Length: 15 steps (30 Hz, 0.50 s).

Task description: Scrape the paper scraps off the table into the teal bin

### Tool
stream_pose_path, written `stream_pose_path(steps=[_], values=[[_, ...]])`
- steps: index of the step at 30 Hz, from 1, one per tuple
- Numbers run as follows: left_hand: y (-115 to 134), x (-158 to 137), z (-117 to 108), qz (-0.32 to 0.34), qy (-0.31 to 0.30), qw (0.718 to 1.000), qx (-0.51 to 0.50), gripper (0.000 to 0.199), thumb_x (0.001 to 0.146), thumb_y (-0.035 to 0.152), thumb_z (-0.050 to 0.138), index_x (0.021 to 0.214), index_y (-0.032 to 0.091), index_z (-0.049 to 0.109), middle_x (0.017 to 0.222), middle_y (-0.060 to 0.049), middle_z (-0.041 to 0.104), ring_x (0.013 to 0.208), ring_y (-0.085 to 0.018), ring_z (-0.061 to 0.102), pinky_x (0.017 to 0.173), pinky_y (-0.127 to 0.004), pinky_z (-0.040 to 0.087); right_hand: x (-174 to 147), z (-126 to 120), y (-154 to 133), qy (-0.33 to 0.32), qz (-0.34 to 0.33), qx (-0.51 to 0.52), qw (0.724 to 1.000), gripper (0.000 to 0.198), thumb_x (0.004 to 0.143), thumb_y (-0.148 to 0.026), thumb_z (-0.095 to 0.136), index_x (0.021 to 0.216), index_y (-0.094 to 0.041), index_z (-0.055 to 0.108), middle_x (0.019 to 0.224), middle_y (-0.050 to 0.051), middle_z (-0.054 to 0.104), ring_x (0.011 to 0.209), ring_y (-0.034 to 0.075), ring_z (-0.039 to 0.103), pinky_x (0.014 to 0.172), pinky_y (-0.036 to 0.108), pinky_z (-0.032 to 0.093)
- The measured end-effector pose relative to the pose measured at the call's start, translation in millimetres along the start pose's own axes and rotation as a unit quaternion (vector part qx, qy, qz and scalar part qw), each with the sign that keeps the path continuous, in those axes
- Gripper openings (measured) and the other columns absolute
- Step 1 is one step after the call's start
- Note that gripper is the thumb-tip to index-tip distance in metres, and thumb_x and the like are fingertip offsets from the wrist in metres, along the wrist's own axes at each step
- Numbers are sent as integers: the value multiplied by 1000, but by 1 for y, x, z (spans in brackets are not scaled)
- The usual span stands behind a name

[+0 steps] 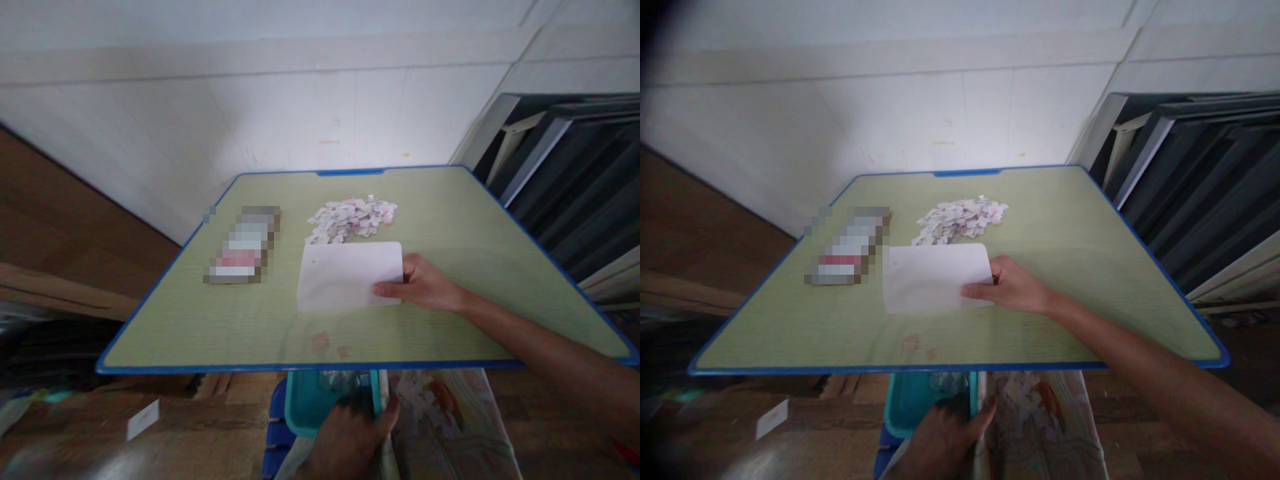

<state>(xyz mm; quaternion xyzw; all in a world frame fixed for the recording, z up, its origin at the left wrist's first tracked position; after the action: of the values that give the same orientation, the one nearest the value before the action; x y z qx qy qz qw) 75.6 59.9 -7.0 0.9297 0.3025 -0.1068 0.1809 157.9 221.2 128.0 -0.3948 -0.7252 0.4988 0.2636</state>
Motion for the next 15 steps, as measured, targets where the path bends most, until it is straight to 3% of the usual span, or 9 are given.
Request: stream_pose_path(steps=[5, 15], values=[[1, -1, -4, 5, -7, 1000, 16, 57, 76, 14, 41, 125, 24, 15, 77, -5, 58, 63, -20, 54, 53, -31, 43, 0, 2, -3, 6, -6, -42, 999, 31, 71, -39, 49, 85, -13, 60, 78, 3, 60, 67, 13, 53, 57, 23, 41], [2, -1, -7, 4, -17, 1000, 13, 55, 78, 15, 39, 126, 24, 13, 79, -5, 57, 68, -20, 54, 57, -31, 42, -4, 11, -6, -46, -12, -76, 996, 28, 68, -39, 52, 77, -14, 61, 70, 0, 59, 63, 12, 52, 52, 21, 39]])
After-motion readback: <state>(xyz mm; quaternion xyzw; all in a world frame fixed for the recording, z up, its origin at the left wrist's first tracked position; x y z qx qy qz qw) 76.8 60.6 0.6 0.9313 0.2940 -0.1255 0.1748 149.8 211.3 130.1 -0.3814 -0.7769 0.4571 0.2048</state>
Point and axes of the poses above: each hand's wrist, its own x-axis towards the middle knuckle, its own z-axis out of the palm, y = z × x, the point moved 8 cm from there along x, towards the middle knuckle
